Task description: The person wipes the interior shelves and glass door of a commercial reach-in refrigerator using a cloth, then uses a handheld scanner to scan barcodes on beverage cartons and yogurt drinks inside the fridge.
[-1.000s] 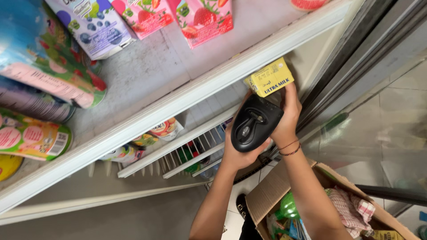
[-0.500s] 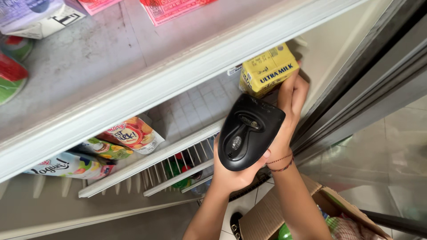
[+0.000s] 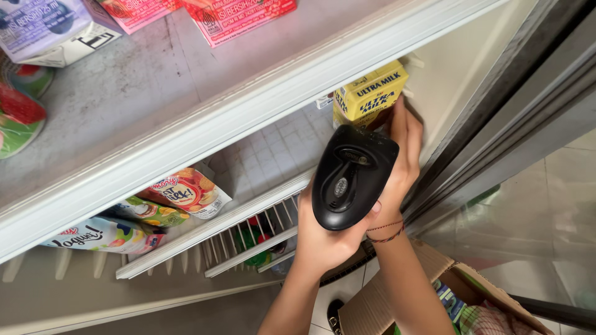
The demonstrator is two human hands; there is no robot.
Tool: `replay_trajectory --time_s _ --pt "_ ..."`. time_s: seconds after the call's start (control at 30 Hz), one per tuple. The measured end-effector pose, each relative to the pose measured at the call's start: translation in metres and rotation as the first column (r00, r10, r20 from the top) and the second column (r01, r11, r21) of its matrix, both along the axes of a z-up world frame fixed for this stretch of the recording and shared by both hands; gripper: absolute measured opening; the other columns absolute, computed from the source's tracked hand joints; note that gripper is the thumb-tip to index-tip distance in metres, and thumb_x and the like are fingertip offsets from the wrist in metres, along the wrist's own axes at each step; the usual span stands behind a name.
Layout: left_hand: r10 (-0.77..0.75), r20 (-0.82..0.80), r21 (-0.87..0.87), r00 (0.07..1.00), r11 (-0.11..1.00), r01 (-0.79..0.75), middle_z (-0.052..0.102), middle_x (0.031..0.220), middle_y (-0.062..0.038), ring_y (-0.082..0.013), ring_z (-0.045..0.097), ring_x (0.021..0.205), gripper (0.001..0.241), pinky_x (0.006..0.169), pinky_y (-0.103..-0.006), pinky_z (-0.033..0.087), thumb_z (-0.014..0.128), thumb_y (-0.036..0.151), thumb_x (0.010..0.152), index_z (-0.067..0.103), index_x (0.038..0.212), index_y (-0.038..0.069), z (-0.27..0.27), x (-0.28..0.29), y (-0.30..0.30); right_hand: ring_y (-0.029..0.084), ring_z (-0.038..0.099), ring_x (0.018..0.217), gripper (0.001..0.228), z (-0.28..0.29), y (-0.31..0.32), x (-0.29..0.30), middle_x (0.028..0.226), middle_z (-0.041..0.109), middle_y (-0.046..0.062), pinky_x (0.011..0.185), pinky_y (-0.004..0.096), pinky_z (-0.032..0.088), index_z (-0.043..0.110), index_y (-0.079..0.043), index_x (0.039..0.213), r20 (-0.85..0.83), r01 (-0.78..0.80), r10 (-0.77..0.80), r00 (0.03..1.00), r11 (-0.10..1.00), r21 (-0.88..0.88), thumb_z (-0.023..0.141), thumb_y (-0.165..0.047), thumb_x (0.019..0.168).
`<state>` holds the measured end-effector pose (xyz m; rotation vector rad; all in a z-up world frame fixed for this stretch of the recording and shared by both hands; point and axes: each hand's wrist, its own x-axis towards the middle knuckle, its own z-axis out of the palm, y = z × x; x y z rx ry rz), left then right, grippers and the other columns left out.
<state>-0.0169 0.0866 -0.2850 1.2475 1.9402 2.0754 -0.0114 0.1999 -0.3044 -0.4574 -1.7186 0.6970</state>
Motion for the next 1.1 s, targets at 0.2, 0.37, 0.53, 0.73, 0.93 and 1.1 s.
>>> replay_trajectory --time_s 0.2,0.37,0.53,0.73,0.93,1.1 --pt "0.049 -0.062 -0.076 0.997 0.996 -0.054 0.075 0.104 -0.012 -0.0177 0.074 0.091 0.048 0.085 -0.0307 0.061 0.080 0.008 0.080 0.062 0.124 -0.002 0.020 0.004 0.003 0.029 0.067 0.127 0.051 -0.003 0.000 -0.003 0.141 0.060 0.016 0.105 0.036 0.058 0.055 0.000 0.150 -0.024 0.021 -0.020 1.000 0.998 0.054 0.066 -0.006 0.101" --pt "0.038 -0.040 -0.068 0.998 0.997 -0.041 0.076 0.105 -0.012 -0.0189 0.074 0.092 0.052 0.087 -0.0311 0.061 0.079 0.008 0.080 0.062 0.128 -0.003 0.025 0.009 0.005 0.029 0.067 0.125 0.050 -0.002 -0.003 0.000 0.139 0.059 0.016 0.105 0.037 0.057 0.056 0.002 0.148 -0.020 0.008 -0.007 1.000 1.000 0.014 0.065 -0.006 0.099" --pt "0.052 -0.100 0.097 0.994 0.994 -0.043 0.070 0.118 -0.014 -0.0215 0.070 0.107 0.051 0.098 -0.0334 0.057 0.079 0.010 0.086 0.059 0.131 -0.003 -0.001 0.022 -0.002 0.033 0.062 0.133 0.049 -0.019 -0.008 0.031 0.143 0.057 0.018 0.113 0.039 0.051 0.057 0.002 0.147 -0.033 -0.032 0.034 0.999 0.998 0.050 0.064 -0.003 0.098" --pt "-0.041 0.150 -0.012 0.988 0.999 0.044 0.075 0.108 -0.014 -0.0194 0.075 0.098 0.033 0.084 -0.0344 0.060 0.077 0.015 0.092 0.068 0.118 -0.004 -0.086 0.066 -0.029 0.031 0.065 0.117 0.047 -0.071 -0.022 0.111 0.129 0.062 0.015 0.101 0.039 0.053 0.063 0.000 0.131 -0.019 -0.021 0.020 1.000 0.999 -0.036 0.078 -0.002 0.086" --pt "-0.028 0.489 -0.329 0.872 0.920 0.214 0.076 0.087 -0.010 -0.0180 0.072 0.079 0.024 0.069 -0.0341 0.057 0.082 0.014 0.086 0.073 0.093 -0.006 -0.173 0.139 -0.058 0.029 0.068 0.105 0.040 -0.155 -0.036 0.229 0.120 0.064 0.015 0.089 0.035 0.055 0.066 -0.002 0.123 0.215 0.130 -0.082 0.973 0.967 -0.219 0.078 -0.001 0.085" --pt "-0.131 0.596 -0.385 0.792 0.819 0.425 0.077 0.088 -0.008 -0.0140 0.072 0.079 0.020 0.070 -0.0319 0.058 0.079 0.007 0.081 0.073 0.096 -0.005 -0.207 0.208 -0.068 0.027 0.067 0.102 0.040 -0.216 -0.048 0.329 0.115 0.063 0.013 0.090 0.036 0.055 0.066 -0.001 0.123 0.315 0.277 -0.178 0.932 0.911 -0.306 0.073 0.004 0.085"
